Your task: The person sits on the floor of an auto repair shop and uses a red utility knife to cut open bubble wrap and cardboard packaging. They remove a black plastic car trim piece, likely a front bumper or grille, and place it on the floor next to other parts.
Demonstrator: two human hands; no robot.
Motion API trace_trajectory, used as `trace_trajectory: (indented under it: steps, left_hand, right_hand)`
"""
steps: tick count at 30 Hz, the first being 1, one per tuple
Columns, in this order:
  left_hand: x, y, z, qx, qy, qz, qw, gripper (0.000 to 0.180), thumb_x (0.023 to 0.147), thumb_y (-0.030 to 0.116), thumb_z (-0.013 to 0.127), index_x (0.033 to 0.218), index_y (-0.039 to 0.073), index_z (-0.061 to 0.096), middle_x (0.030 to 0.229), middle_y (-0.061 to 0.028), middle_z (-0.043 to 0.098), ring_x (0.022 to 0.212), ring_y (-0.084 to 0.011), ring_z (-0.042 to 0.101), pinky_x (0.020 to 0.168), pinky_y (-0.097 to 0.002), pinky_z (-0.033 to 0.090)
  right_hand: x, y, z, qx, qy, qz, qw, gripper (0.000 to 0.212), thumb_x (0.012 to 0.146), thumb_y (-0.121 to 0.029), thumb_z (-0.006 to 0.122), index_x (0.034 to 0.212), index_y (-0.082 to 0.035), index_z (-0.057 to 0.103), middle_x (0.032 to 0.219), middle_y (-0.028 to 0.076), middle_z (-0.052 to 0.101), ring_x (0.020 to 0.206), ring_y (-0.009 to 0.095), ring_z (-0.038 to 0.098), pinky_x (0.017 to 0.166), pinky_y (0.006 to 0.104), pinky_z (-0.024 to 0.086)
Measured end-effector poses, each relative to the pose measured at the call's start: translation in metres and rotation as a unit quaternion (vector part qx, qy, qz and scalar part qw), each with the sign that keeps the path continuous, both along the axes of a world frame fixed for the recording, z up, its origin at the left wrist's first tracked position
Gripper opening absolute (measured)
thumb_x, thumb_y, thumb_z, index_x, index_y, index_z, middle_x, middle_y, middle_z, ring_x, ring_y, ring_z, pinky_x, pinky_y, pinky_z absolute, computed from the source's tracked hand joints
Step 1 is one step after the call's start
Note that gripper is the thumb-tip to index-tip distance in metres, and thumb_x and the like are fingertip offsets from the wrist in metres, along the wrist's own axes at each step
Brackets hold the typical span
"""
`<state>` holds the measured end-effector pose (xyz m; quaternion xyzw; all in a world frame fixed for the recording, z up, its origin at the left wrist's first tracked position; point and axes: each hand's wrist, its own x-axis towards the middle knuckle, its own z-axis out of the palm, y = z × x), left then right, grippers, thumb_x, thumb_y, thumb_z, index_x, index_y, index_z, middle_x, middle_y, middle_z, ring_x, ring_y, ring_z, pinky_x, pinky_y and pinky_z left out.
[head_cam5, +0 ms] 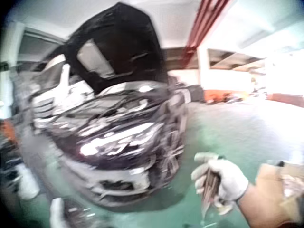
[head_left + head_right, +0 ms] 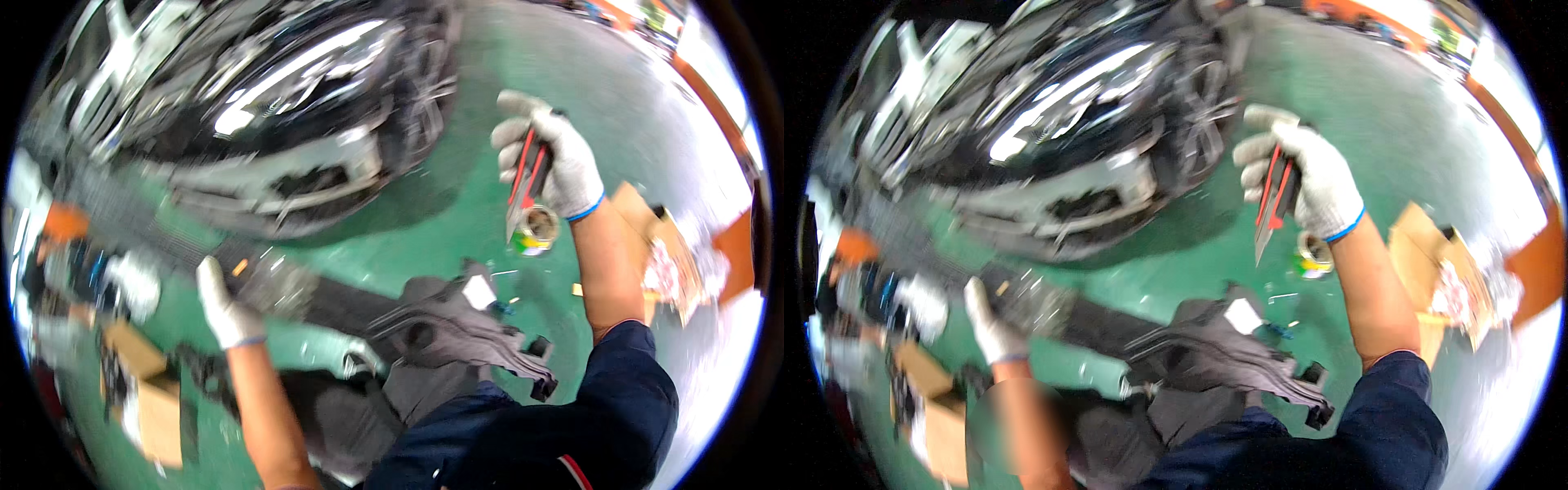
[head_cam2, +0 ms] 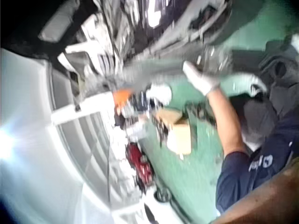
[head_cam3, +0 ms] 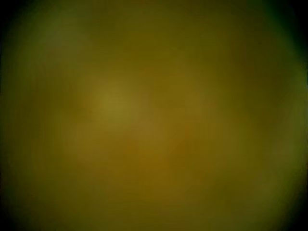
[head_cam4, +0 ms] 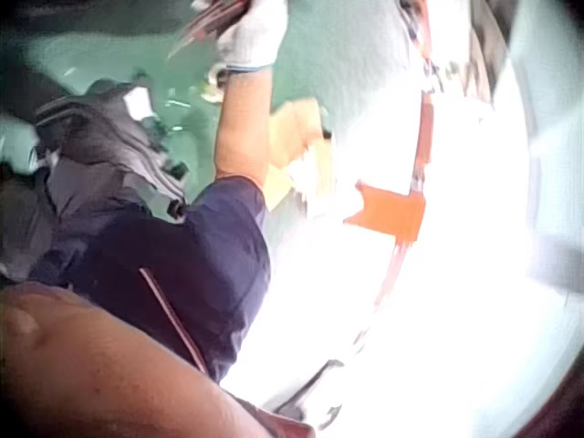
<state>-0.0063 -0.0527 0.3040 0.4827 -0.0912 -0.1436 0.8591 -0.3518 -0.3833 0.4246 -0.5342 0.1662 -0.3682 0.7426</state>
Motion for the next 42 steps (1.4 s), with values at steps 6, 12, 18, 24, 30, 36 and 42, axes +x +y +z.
trace_trajectory:
  steps: [6, 12, 18, 24, 30, 36, 42]
  left_hand:
    - [-0.042, -0.011, -0.002, -0.056, -0.028, 0.003, 0.998, 0.05, 0.102, 0.025, 0.073, 0.144, 0.006, 0.053, 0.131, -0.0077, 0.065, 0.115, -0.0205, 0.063, 0.103, -0.0397, 0.051]
    - [-0.048, -0.005, -0.007, -0.029, -0.036, 0.025, 0.999, 0.04, 0.107, 0.026, 0.066, 0.14, 0.01, 0.054, 0.122, -0.0073, 0.068, 0.107, -0.0227, 0.07, 0.095, -0.0418, 0.059]
    - [-0.053, -0.005, -0.002, -0.019, -0.048, 0.011, 0.999, 0.045, 0.108, 0.025, 0.064, 0.149, 0.01, 0.05, 0.127, -0.0067, 0.067, 0.111, -0.0213, 0.068, 0.098, -0.0408, 0.057]
    - [-0.051, -0.007, 0.003, -0.013, -0.064, -0.002, 0.998, 0.05, 0.109, 0.025, 0.062, 0.153, 0.009, 0.047, 0.134, -0.0087, 0.066, 0.117, -0.0228, 0.067, 0.103, -0.0426, 0.055]
    - [-0.046, -0.003, 0.002, 0.006, -0.071, -0.013, 0.997, 0.053, 0.109, 0.026, 0.061, 0.156, 0.008, 0.044, 0.14, -0.0101, 0.064, 0.122, -0.0235, 0.066, 0.106, -0.0431, 0.054]
    - [-0.045, -0.003, 0.001, 0.005, -0.084, -0.005, 0.996, 0.054, 0.109, 0.026, 0.061, 0.157, 0.008, 0.043, 0.142, -0.0094, 0.063, 0.123, -0.0227, 0.065, 0.107, -0.0416, 0.053]
    - [-0.035, -0.003, -0.008, 0.007, -0.073, -0.001, 0.997, 0.054, 0.11, 0.028, 0.061, 0.157, 0.009, 0.043, 0.142, -0.0084, 0.063, 0.123, -0.0209, 0.065, 0.106, -0.04, 0.054]
  right_hand:
    - [0.164, 0.109, -0.003, -0.052, -0.146, 0.143, 0.977, 0.04, 0.108, -0.025, 0.057, 0.142, -0.004, 0.059, 0.092, 0.012, 0.073, 0.064, 0.015, 0.063, 0.063, 0.0321, 0.054]
    - [0.251, 0.164, 0.006, -0.013, -0.171, 0.221, 0.96, 0.033, 0.105, -0.024, 0.06, 0.132, -0.004, 0.064, 0.084, 0.008, 0.068, 0.063, 0.012, 0.056, 0.058, 0.0312, 0.048]
    - [0.284, 0.171, 0.002, -0.035, -0.135, 0.257, 0.956, 0.037, 0.104, -0.021, 0.06, 0.135, -0.002, 0.061, 0.088, 0.008, 0.067, 0.063, 0.013, 0.056, 0.057, 0.0294, 0.048]
    - [0.296, 0.173, 0.001, -0.068, -0.119, 0.29, 0.947, 0.033, 0.1, -0.02, 0.062, 0.126, 0.001, 0.063, 0.082, 0.009, 0.069, 0.059, 0.011, 0.059, 0.053, 0.0265, 0.049]
    - [0.297, 0.176, -0.003, -0.104, -0.069, 0.325, 0.937, 0.031, 0.101, -0.021, 0.063, 0.124, 0.001, 0.064, 0.083, 0.008, 0.069, 0.061, 0.01, 0.06, 0.052, 0.0253, 0.049]
    - [0.3, 0.179, -0.005, -0.128, -0.031, 0.34, 0.931, 0.028, 0.1, -0.023, 0.063, 0.119, -0.002, 0.066, 0.082, 0.007, 0.069, 0.061, 0.01, 0.059, 0.051, 0.0259, 0.048]
    - [0.295, 0.182, -0.008, -0.138, -0.018, 0.345, 0.928, 0.026, 0.099, -0.02, 0.061, 0.116, -0.001, 0.066, 0.081, 0.006, 0.066, 0.06, 0.01, 0.056, 0.051, 0.0258, 0.046]
